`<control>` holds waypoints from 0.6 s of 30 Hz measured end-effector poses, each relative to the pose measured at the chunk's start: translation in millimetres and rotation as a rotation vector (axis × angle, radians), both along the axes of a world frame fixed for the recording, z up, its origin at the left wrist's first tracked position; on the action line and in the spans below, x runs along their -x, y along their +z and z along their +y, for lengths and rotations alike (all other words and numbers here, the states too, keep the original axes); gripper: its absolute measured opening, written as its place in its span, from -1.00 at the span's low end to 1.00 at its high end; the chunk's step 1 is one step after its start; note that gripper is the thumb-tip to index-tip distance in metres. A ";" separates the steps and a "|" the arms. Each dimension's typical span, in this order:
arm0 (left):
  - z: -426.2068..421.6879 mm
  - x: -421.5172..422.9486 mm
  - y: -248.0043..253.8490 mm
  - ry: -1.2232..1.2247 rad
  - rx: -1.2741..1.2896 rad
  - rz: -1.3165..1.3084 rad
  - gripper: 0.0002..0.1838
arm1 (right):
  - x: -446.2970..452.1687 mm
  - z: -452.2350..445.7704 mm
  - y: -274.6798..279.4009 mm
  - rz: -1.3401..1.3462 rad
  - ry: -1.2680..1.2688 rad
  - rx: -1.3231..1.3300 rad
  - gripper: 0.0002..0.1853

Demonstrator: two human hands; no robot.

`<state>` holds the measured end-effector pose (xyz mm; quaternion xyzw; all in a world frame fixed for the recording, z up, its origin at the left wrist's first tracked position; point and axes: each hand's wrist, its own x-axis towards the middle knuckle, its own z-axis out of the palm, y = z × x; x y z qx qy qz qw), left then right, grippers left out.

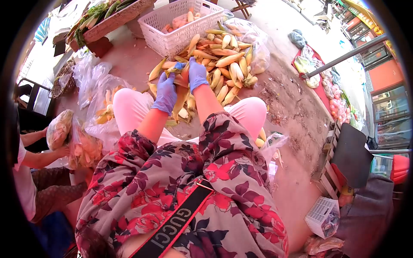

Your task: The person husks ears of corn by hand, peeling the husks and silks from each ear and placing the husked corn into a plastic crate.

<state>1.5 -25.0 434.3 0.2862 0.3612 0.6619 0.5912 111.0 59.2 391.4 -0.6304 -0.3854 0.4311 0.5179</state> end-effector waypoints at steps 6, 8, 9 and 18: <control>-21.3 -8.2 0.2 -0.163 -0.314 0.581 -0.86 | -35.8 0.4 10.4 0.275 -0.080 0.125 -0.66; -39.2 0.3 10.2 -0.311 -0.460 0.667 -0.80 | -54.9 3.8 13.4 0.156 -0.121 0.097 -0.66; -48.1 0.6 18.6 -0.334 -0.522 0.675 -0.80 | -62.1 6.6 18.7 0.165 -0.140 0.078 -0.66; -75.1 15.3 72.4 -0.308 -0.789 0.723 -0.81 | -114.2 9.7 50.1 0.477 -0.298 -0.019 -0.66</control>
